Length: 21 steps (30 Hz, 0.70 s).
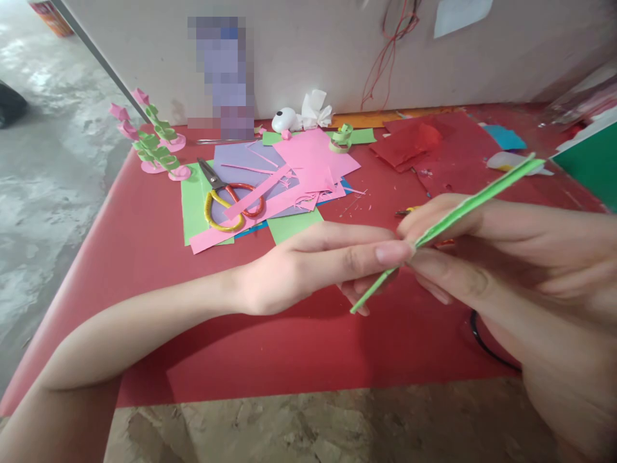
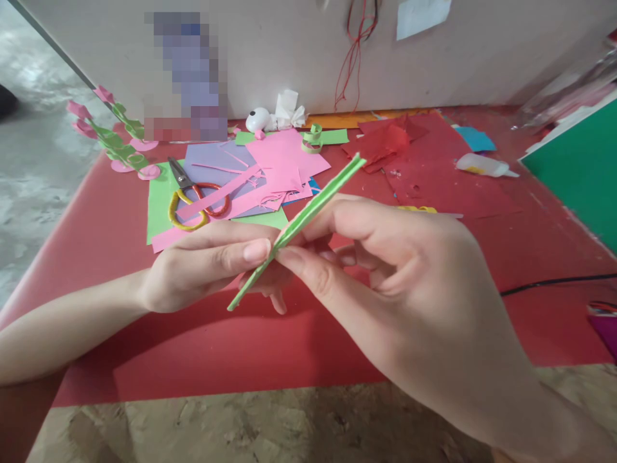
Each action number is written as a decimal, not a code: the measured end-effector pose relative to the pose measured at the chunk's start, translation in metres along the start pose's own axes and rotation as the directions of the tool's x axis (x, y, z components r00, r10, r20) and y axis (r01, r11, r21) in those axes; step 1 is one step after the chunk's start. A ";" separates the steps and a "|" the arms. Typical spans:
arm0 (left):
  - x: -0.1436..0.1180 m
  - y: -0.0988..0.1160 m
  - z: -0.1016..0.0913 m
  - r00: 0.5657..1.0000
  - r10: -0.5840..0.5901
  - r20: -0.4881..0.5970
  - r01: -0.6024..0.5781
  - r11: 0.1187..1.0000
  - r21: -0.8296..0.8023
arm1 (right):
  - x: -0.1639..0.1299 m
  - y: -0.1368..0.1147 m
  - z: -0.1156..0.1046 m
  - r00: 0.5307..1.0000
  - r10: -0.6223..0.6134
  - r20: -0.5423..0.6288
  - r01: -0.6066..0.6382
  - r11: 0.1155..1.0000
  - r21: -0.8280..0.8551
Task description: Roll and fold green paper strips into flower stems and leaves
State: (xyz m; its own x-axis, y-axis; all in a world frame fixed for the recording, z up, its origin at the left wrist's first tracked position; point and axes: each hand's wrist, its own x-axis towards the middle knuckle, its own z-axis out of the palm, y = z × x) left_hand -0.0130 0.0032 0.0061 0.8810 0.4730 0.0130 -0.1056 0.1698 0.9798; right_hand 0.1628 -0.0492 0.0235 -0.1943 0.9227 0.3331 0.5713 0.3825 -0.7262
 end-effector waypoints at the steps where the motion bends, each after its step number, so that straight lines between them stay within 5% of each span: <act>1: 0.000 0.001 0.000 1.000 -0.004 -0.003 0.004 1.000 0.004 | 0.000 0.000 0.000 1.000 -0.004 0.001 0.004 1.000 0.007; 8: 0.000 0.002 0.001 0.995 0.083 -0.046 -0.075 0.984 0.165 | 0.000 0.000 0.003 0.999 -0.046 0.002 0.045 0.998 0.036; 15: 0.003 0.002 0.000 0.958 0.285 0.014 -0.250 0.813 0.526 | -0.003 0.002 0.003 1.000 -0.029 0.006 0.029 1.000 0.004; 21: 0.001 0.002 -0.002 0.930 0.368 0.010 -0.301 0.744 0.597 | 0.000 0.001 -0.004 1.000 -0.021 0.021 0.022 0.997 -0.071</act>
State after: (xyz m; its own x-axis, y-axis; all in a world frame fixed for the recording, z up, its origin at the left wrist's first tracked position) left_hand -0.0130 0.0054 0.0077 0.7852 0.4934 0.3742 -0.0679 -0.5321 0.8440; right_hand 0.1663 -0.0494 0.0254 -0.2232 0.9153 0.3354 0.6219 0.3986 -0.6740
